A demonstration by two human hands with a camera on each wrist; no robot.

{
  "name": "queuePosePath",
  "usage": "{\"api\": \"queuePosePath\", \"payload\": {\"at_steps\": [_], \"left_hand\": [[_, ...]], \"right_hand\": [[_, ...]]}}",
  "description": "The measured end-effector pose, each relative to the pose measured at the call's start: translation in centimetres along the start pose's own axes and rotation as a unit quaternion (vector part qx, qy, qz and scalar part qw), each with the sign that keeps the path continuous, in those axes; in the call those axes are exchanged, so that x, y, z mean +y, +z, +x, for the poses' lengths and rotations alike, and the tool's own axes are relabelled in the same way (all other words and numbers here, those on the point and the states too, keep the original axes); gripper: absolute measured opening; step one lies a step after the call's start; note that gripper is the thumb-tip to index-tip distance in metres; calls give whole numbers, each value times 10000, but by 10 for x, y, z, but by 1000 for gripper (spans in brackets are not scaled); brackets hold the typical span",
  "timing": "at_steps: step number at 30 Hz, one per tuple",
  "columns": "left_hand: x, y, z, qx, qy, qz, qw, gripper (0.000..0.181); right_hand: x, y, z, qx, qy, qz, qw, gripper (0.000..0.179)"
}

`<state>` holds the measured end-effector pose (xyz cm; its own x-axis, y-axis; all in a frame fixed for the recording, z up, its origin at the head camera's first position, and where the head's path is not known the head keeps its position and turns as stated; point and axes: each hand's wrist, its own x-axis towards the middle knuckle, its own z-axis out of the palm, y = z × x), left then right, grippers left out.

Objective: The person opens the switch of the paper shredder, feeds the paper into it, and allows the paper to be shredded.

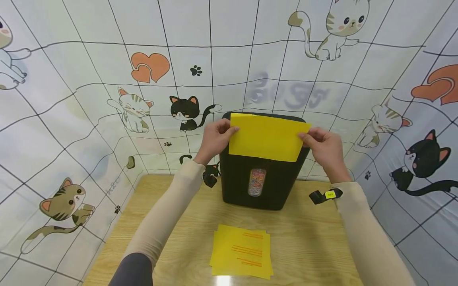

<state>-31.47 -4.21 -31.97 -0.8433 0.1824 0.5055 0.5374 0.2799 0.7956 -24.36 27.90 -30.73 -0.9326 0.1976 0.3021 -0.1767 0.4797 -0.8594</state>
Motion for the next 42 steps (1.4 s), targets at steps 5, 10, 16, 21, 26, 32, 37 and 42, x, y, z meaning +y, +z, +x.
{"api": "queuePosePath", "payload": {"at_steps": [5,10,16,21,26,32,37,42], "left_hand": [[8,-2,15,-55,161,-27,9999,19],[15,-5,30,-55,252,-87,9996,18],[18,-7,41,-89,210,-64,9997,18],[17,-9,51,-75,113,-13,9999,19],[18,-9,61,-58,16,-59,10000,20],[16,-9,69,-85,-102,-236,9996,19],[11,-8,74,-117,-148,-306,9994,18],[6,-5,77,-247,-315,-319,9987,21]], "right_hand": [[-8,-7,11,114,-44,-26,9999,46],[-16,-10,23,125,-44,163,9998,48],[-24,-11,33,134,149,81,9998,50],[-31,-10,41,121,189,177,9996,49],[-32,-9,50,225,119,384,9989,45],[-32,-5,59,305,32,603,9977,42],[-28,-1,65,337,20,542,9980,43],[-21,0,68,344,49,442,9984,43]]}}
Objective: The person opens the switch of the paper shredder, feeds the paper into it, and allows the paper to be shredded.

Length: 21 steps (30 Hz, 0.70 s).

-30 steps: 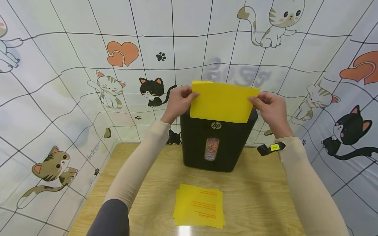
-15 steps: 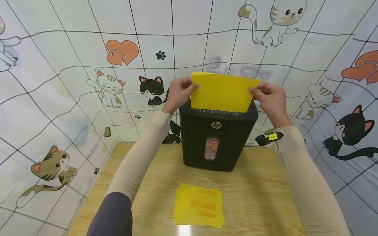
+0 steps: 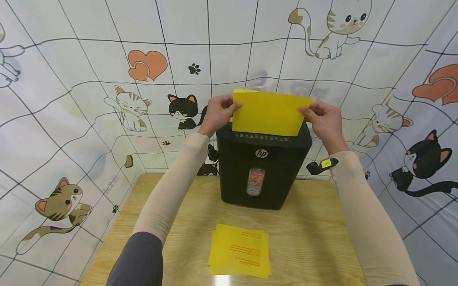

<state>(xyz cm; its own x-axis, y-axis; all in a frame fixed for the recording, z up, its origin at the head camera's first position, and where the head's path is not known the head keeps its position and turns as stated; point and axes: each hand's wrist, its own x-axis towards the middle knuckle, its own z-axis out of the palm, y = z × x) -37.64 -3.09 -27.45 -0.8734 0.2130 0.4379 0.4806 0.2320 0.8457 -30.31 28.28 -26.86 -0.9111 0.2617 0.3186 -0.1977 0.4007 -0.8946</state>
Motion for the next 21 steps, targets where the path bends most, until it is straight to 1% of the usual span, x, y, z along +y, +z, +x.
{"api": "queuePosePath", "payload": {"at_steps": [4,13,17,21], "left_hand": [[-2,1,2,-5,-57,120,9999,21],[-7,3,3,-8,24,359,9994,19],[-11,2,2,-34,-55,522,9986,21],[-14,2,1,-67,-121,583,9982,21]], "right_hand": [[3,1,1,-38,69,-88,9999,44],[8,2,4,-131,106,-236,9996,46],[11,4,4,-216,139,-301,9992,47],[15,5,4,-257,151,-393,9988,49]]}}
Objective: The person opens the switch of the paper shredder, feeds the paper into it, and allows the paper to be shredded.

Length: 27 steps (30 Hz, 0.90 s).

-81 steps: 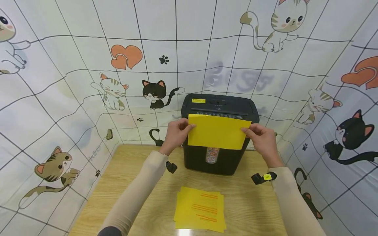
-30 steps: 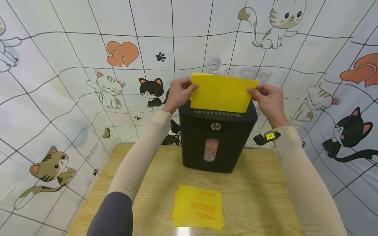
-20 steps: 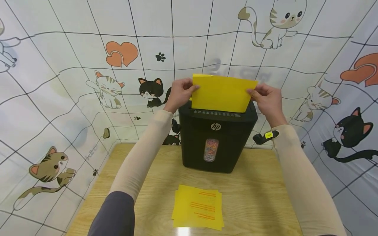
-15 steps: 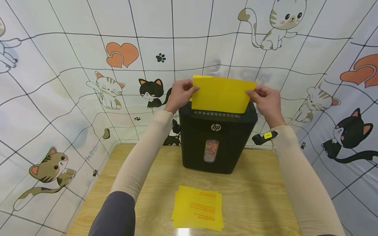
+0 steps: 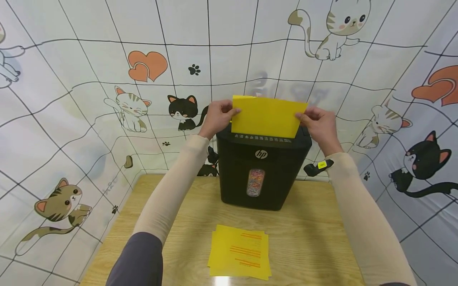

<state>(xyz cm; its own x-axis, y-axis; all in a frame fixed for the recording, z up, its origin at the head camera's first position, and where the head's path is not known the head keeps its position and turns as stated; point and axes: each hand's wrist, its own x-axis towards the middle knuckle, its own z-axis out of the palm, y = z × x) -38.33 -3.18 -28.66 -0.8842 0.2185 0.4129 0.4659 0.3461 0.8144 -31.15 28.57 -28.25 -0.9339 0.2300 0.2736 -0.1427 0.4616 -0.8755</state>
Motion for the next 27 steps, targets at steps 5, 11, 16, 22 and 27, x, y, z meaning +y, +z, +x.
{"api": "queuePosePath", "payload": {"at_steps": [5,11,16,22,27], "left_hand": [[-2,2,-2,-27,28,37,10000,21],[-2,3,-4,-33,68,95,9999,22],[-3,3,-7,-105,92,59,9999,24],[-9,1,-7,-129,101,73,9998,24],[-13,0,-8,-131,123,133,9998,24]], "right_hand": [[4,0,0,19,16,-32,10000,49],[8,1,-1,2,-21,-104,9999,49],[11,1,-2,-12,-40,-158,9999,51],[12,3,-4,-104,-50,-146,9998,53],[11,7,-5,-116,-20,-154,9998,54]]}}
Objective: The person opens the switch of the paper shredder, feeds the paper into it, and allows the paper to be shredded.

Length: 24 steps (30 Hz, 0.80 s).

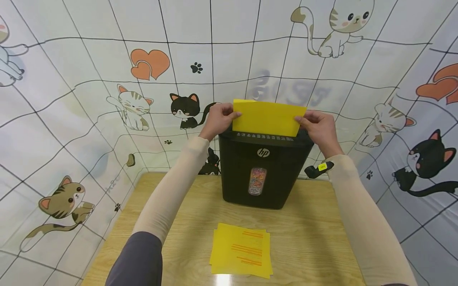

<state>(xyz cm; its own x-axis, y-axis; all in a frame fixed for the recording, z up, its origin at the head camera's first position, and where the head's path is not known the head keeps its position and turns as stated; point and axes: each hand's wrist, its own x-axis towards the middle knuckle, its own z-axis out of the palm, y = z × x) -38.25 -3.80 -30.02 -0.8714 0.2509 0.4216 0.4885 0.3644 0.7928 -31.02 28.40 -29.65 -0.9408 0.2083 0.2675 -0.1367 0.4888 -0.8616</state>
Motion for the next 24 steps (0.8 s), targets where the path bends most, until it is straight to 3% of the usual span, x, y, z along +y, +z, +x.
{"api": "queuePosePath", "payload": {"at_steps": [8,24], "left_hand": [[-1,1,1,-71,-116,22,9999,24],[-6,-2,-3,-331,-474,-196,9981,20]], "right_hand": [[2,0,-1,-59,-11,85,9999,53],[3,-1,-4,-381,185,-546,9976,55]]}}
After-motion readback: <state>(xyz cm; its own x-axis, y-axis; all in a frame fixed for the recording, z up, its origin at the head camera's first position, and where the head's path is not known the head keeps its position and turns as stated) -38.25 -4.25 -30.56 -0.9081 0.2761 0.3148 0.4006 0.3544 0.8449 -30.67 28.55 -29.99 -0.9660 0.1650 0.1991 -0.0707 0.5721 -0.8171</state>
